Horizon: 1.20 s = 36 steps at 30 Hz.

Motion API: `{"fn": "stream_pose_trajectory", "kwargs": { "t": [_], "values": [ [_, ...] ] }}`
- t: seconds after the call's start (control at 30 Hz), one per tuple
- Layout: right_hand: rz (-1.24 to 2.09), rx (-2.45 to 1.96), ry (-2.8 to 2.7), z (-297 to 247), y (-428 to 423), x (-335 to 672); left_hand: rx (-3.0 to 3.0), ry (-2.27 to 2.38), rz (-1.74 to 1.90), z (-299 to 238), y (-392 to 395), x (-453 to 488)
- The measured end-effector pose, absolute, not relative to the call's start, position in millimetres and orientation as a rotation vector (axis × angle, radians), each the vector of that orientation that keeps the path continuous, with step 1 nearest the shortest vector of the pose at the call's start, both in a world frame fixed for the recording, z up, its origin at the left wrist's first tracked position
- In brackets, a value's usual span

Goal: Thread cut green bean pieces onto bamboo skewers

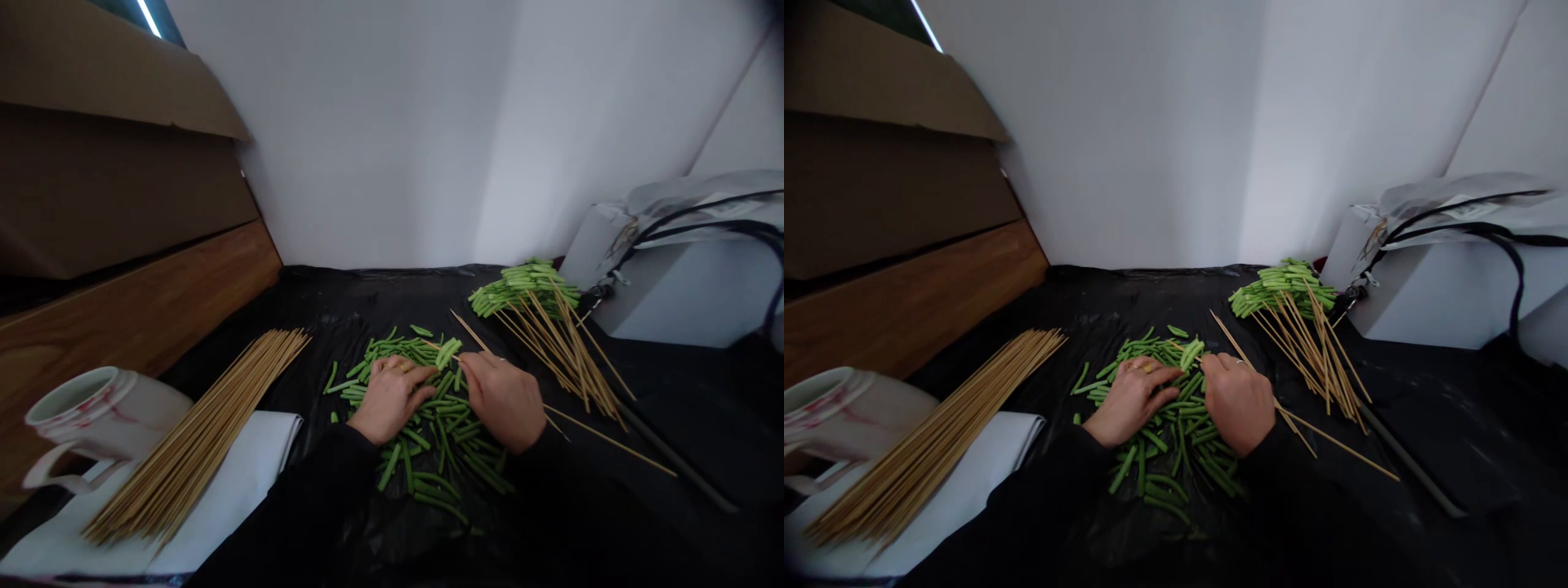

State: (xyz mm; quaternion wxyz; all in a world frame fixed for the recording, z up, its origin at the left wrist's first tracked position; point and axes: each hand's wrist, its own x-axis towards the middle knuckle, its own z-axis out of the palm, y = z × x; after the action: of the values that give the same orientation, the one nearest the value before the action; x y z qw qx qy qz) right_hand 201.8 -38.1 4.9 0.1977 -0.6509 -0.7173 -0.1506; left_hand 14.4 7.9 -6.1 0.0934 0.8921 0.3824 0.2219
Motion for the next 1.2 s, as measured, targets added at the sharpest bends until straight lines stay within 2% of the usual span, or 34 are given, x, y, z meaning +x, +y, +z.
{"fn": "stream_pose_trajectory", "kwargs": {
  "t": [0.3,0.6,0.77,1.0,1.2],
  "values": [
    [-0.435,-1.782,-1.985,3.3,-38.1,202.9,2.683,0.990,0.631,-6.6,4.6,14.0],
    [-0.389,-1.643,-1.903,6.3,-39.9,204.4,2.333,1.314,1.143,2.4,11.9,3.8],
    [-0.336,-1.515,-1.891,5.4,-41.9,202.3,1.928,1.226,1.383,7.5,18.3,-2.4],
    [-0.307,-1.329,-2.007,5.2,-45.6,195.8,0.855,0.763,1.190,10.8,20.8,-4.2],
    [-0.321,-1.340,-2.037,4.7,-46.1,195.3,0.665,0.650,1.104,13.0,21.0,-3.8]
  ]
}}
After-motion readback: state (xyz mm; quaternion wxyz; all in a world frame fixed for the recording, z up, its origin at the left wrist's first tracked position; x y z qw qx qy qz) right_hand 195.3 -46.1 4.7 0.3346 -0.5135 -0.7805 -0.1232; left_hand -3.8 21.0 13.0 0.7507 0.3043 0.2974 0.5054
